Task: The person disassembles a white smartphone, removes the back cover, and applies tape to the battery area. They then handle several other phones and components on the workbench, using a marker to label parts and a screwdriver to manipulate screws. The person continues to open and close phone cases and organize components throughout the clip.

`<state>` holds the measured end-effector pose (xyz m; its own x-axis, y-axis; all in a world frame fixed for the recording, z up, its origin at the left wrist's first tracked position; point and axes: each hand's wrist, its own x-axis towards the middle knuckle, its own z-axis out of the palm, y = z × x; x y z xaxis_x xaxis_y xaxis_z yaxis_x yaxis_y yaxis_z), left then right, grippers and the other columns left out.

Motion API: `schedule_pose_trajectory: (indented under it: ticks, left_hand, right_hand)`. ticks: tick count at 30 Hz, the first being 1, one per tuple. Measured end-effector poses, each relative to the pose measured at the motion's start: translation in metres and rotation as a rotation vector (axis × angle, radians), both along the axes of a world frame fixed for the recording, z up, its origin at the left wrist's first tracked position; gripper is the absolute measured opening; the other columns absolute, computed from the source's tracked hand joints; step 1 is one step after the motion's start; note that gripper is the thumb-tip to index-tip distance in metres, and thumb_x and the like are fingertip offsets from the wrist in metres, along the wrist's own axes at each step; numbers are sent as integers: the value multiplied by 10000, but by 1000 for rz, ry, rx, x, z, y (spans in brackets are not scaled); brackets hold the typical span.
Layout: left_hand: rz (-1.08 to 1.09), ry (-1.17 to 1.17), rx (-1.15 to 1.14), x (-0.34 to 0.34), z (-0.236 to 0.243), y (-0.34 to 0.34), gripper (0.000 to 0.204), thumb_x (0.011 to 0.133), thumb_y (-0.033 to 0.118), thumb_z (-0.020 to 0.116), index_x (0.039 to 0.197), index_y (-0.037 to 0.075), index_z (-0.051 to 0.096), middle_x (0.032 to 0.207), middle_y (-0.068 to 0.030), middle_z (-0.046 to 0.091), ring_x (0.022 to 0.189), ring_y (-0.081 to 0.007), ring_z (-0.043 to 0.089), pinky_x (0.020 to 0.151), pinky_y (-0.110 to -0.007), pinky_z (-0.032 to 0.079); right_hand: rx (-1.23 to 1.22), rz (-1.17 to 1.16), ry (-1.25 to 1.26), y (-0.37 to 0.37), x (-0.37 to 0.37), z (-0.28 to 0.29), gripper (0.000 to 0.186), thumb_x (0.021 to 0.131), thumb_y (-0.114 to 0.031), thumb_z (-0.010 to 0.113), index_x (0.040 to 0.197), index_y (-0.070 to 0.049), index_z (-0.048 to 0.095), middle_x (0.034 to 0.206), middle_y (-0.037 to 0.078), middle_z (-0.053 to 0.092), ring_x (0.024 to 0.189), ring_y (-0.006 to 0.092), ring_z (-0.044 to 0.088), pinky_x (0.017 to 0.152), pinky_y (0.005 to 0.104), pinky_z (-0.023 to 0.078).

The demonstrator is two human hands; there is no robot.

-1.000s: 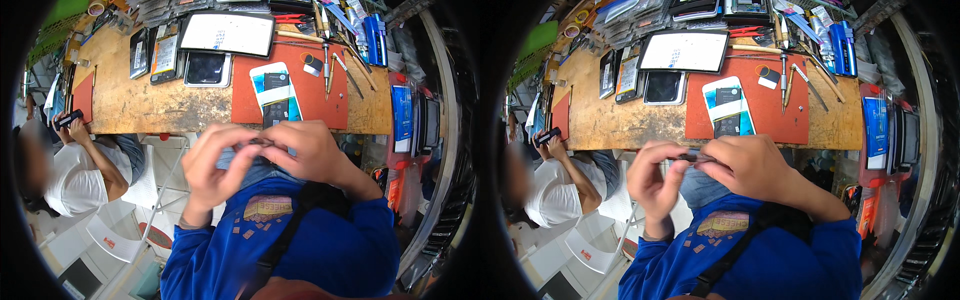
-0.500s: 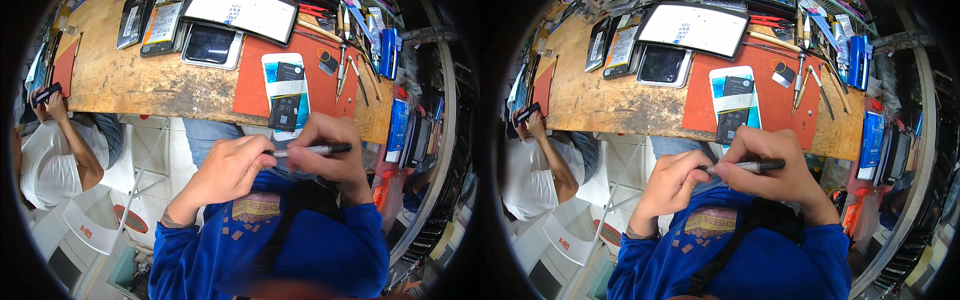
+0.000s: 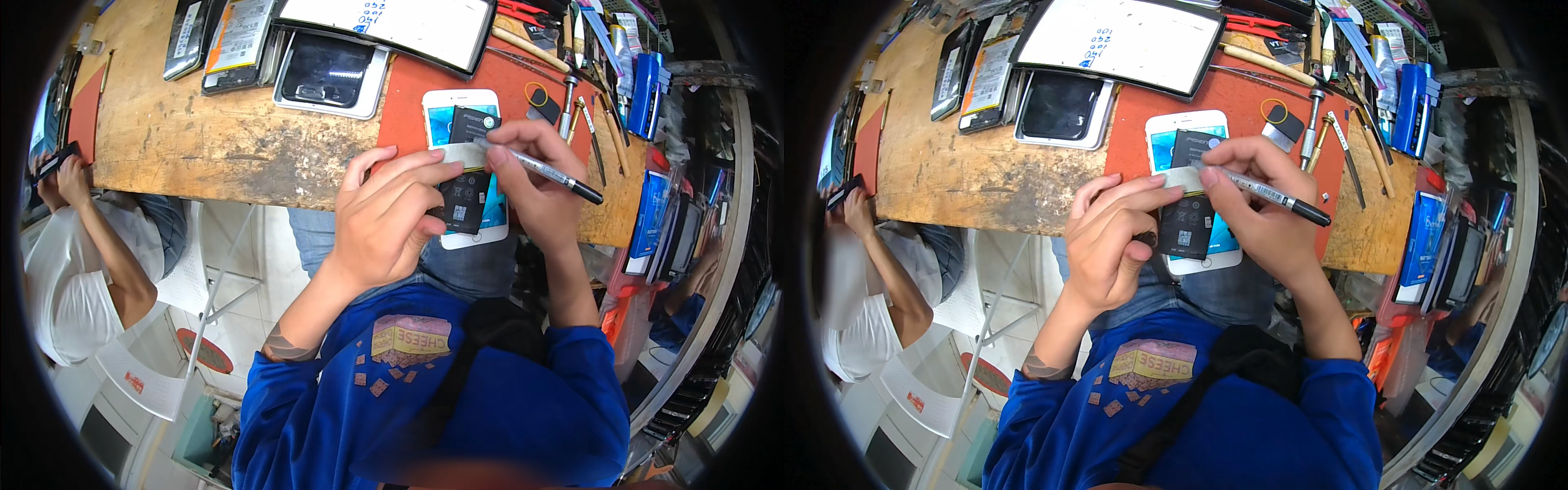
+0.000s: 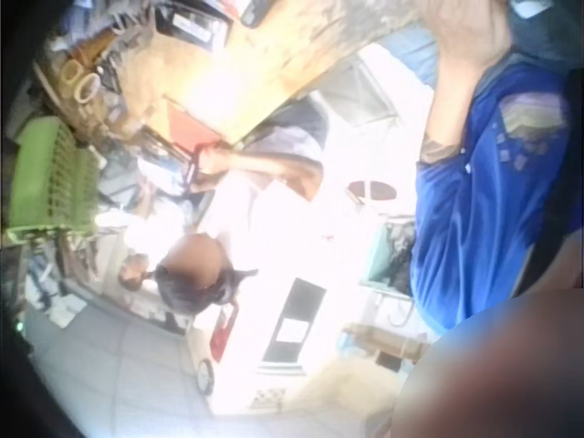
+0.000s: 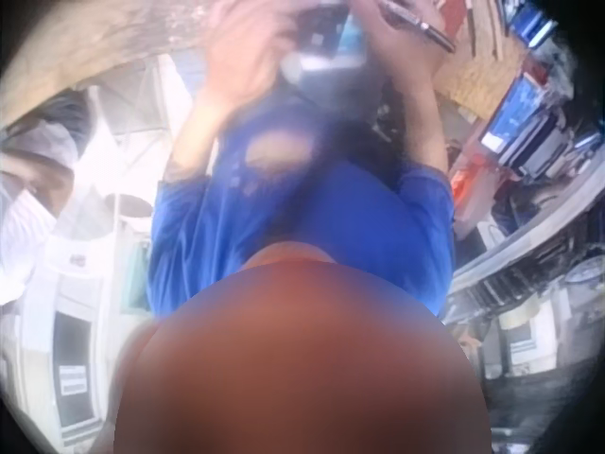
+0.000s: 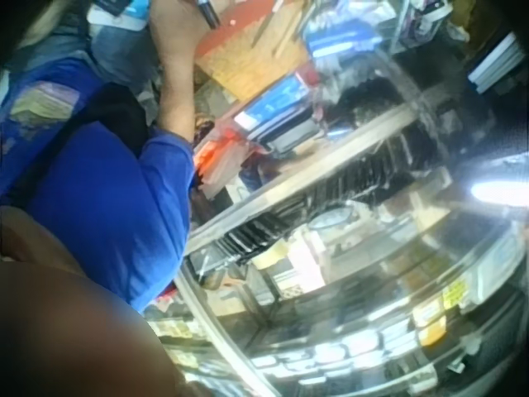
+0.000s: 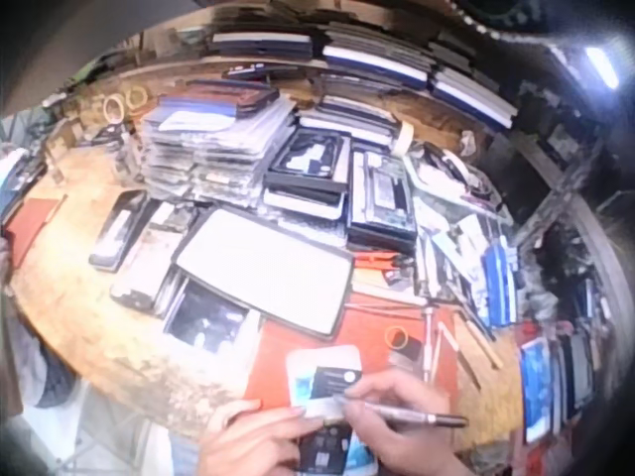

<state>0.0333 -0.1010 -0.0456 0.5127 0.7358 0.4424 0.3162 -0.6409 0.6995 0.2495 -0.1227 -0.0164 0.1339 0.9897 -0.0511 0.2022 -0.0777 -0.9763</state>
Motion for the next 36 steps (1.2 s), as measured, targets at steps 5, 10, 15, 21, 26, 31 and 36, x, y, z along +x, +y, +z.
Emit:
schedule_pose_trajectory:
  ticks: [5, 10, 15, 21, 26, 31, 36]
  left_hand:
    - [32, -79, -24, 1, -4, 1, 531, 1059, 509, 412, 808, 80, 598, 1074, -111, 773, 1107, -292, 721, 988, -455, 466]
    - [57, -140, -55, 2, -5, 2, 495, 1047, 482, 478, 793, 76, 604, 1032, -104, 770, 1055, -289, 739, 970, -437, 500]
    - [54, -150, -67, 1, -4, 4, 518, 1056, 482, 469, 781, 63, 603, 1014, -124, 771, 1027, -309, 747, 936, -451, 531]
    - [50, -137, -93, 0, -4, 4, 560, 1080, 492, 396, 764, 63, 569, 1005, -166, 773, 1032, -341, 746, 966, -477, 527]
    - [57, -130, -104, 0, -3, 3, 581, 1097, 485, 355, 745, 65, 550, 990, -184, 775, 1022, -352, 749, 983, -485, 523]
    - [62, -126, -93, 2, -3, 3, 579, 1100, 469, 356, 740, 61, 551, 972, -190, 775, 1004, -354, 753, 976, -483, 529]
    - [65, -118, -86, 1, -2, 4, 570, 1102, 451, 362, 729, 61, 546, 957, -193, 775, 990, -353, 757, 969, -484, 533]
  right_hand:
    - [132, -1, -145, 3, -4, -6, 85, 881, -44, 757, 923, -1, 698, 683, 3, 679, 573, 17, 576, 516, 190, 426]
    - [106, -10, -207, 3, -6, -5, 94, 857, -45, 766, 907, -11, 694, 686, 11, 686, 606, 28, 621, 529, 206, 457]
    - [86, -9, -212, 2, -9, -1, 91, 839, -35, 765, 884, -18, 688, 675, 15, 679, 599, 43, 625, 541, 219, 474]
    - [104, 17, -249, 1, -6, 0, 92, 824, -3, 755, 874, -13, 679, 676, 21, 678, 595, 52, 628, 552, 222, 486]
    - [65, -76, -86, 0, -7, -1, 97, 821, 20, 751, 880, -6, 679, 690, 23, 682, 598, 53, 626, 554, 221, 488]
    - [101, 18, -238, 2, -4, 2, 93, 828, 7, 753, 886, -5, 682, 700, 24, 687, 618, 53, 640, 563, 222, 496]
    - [74, -25, -220, 2, -4, 1, 89, 832, -6, 756, 878, -7, 680, 706, 22, 690, 622, 49, 639, 566, 218, 496]
